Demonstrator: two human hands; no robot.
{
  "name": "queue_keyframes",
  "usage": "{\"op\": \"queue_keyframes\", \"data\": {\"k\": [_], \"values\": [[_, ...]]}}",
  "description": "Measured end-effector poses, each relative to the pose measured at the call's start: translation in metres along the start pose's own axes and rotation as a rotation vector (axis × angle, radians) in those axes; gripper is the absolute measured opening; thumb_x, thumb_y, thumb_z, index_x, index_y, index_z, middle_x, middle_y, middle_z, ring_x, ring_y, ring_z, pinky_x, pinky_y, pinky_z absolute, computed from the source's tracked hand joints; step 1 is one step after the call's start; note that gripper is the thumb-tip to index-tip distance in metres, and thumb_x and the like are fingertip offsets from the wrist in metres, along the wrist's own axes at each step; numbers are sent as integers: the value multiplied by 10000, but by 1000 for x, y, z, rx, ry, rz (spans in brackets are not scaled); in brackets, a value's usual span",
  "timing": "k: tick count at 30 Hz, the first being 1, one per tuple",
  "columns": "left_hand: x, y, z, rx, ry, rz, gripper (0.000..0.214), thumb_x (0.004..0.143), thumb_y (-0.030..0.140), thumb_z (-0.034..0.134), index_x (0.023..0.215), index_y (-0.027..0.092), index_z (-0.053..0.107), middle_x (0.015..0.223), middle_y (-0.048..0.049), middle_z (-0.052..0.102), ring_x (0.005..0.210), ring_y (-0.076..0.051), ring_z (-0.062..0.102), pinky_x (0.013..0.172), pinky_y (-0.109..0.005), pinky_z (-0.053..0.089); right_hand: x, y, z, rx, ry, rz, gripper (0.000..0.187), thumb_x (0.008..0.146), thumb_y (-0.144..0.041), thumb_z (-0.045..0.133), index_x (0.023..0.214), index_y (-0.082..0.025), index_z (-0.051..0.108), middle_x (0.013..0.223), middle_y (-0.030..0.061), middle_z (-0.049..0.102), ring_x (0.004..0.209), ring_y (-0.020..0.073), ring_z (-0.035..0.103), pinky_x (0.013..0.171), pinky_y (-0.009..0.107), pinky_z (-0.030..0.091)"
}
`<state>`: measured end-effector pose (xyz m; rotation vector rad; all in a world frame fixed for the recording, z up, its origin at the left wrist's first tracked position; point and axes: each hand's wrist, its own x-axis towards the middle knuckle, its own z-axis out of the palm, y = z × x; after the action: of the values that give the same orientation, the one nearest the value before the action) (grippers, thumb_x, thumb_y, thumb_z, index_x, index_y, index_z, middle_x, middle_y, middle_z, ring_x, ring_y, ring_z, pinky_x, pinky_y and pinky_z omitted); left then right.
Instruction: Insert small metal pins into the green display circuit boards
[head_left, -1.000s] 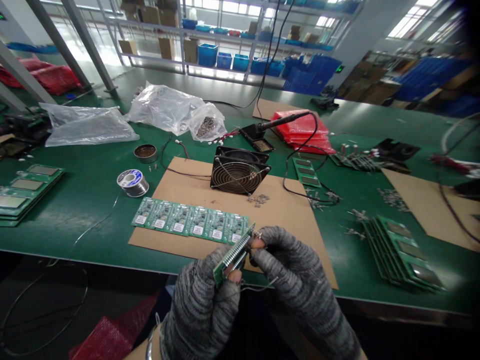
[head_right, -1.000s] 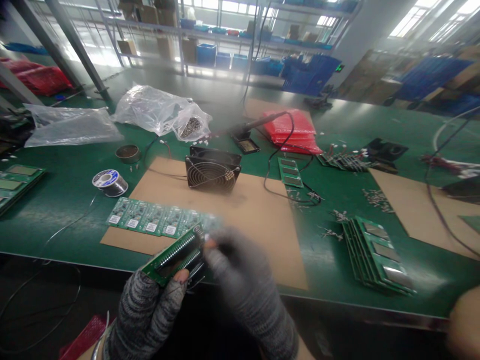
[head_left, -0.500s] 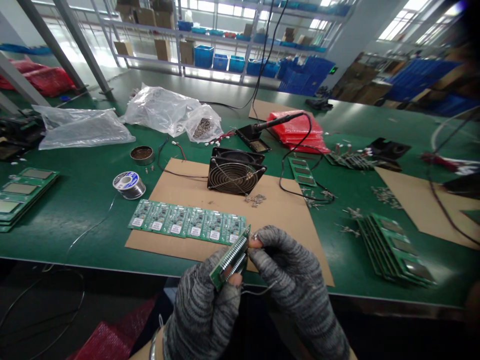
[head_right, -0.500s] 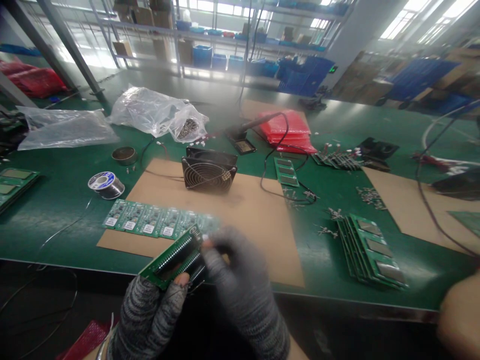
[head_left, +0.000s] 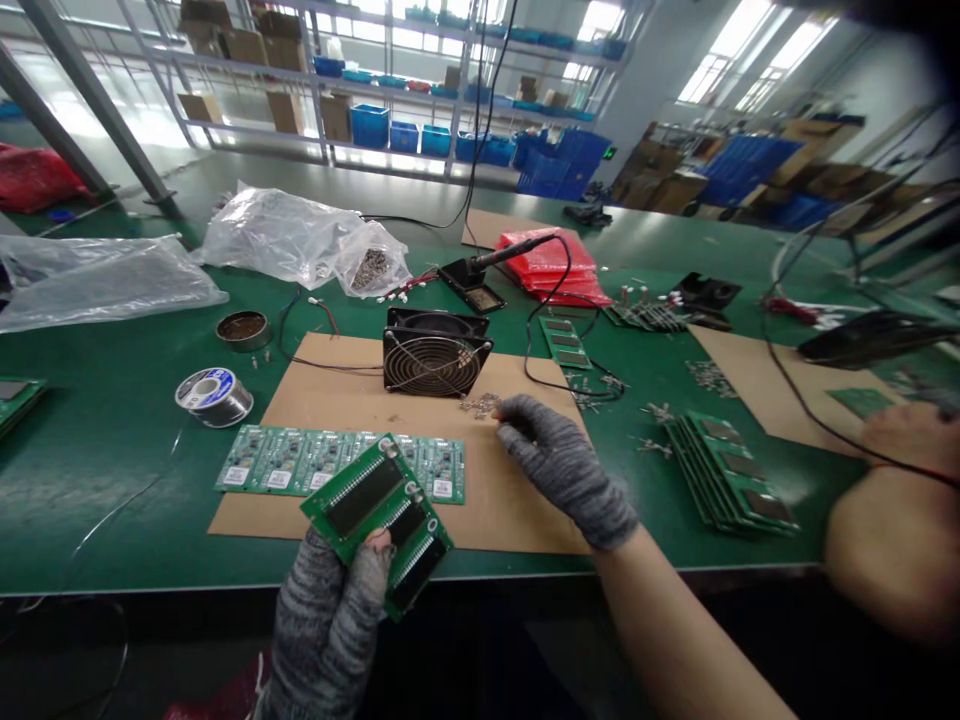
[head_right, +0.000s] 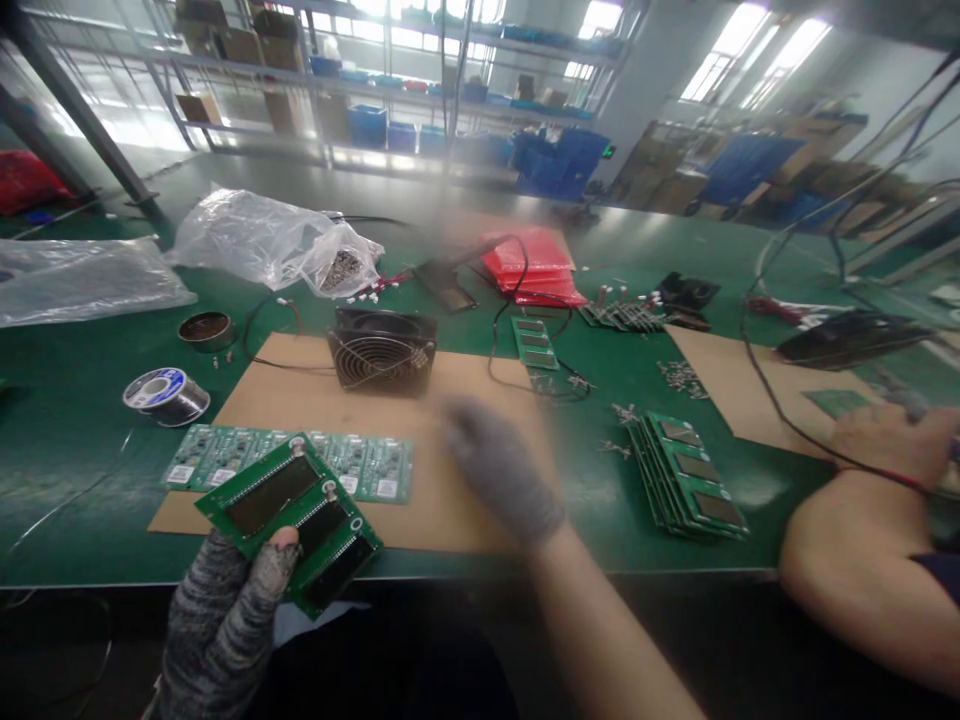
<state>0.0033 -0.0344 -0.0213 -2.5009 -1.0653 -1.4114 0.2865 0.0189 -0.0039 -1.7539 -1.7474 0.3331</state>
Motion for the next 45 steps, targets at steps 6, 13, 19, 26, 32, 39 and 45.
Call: {"op": "queue_keyframes", "data": {"k": [6, 13, 19, 26, 32, 39, 45], "values": [[-20, -10, -4, 53, -35, 8, 691, 840, -40, 625, 1461, 224, 476, 1618, -63, 332, 1414, -239, 448, 1174, -341, 382, 27, 9, 19, -177, -77, -8, 202, 924, -180, 500, 923, -168, 702, 960, 108, 734, 940, 244, 666, 912, 381, 505], [-29, -8, 3, 44, 21, -123, 764, 832, -39, 643, 1483, 305, 443, 1592, -44, 395, 1350, -249, 535, 1140, -411, 449, 29, 12, 24, -320, -149, -28, 219, 897, -145, 532, 1033, -163, 703, 1022, 103, 737, 922, 222, 658, 895, 350, 494], [-32, -14, 1, 24, -63, -62, 740, 826, -44, 635, 1471, 280, 467, 1584, -57, 409, 1261, -238, 616, 1039, -334, 551, 24, 14, 26, -396, -119, -32, 199, 915, -168, 487, 1002, -135, 663, 978, 149, 713, 863, 251, 649, 845, 374, 506], [-30, -17, -4, -30, -17, -143, 516, 870, 68, 644, 1315, 329, 614, 1332, -28, 669, 1166, -238, 680, 913, -340, 638, 22, 21, 27, -388, -31, -33, 194, 907, -187, 441, 976, -145, 617, 943, 163, 689, 843, 263, 639, 831, 400, 521], [-30, -17, -6, -91, -26, -180, 463, 889, 107, 642, 1287, 343, 639, 1288, -31, 695, 1171, -244, 677, 929, -357, 633, 25, 25, 25, -328, 34, -28, 172, 893, -197, 435, 911, -166, 603, 884, 147, 672, 813, 261, 621, 826, 407, 516], [-18, -7, -1, -142, 47, -278, 428, 912, 117, 605, 1278, 333, 652, 1328, -18, 673, 1170, -231, 677, 917, -344, 634, 26, 26, 7, -179, 176, 21, 114, 870, -208, 483, 851, -187, 593, 838, 112, 662, 798, 249, 616, 825, 422, 507], [-21, -2, 6, -378, -29, -535, 363, 985, 248, 533, 1336, 304, 608, 1315, -65, 677, 1187, -259, 669, 885, -385, 649, 0, -2, -6, 201, 263, 85, 207, 861, -314, 607, 1026, -196, 568, 927, 52, 667, 801, 188, 639, 747, 356, 542]]}}
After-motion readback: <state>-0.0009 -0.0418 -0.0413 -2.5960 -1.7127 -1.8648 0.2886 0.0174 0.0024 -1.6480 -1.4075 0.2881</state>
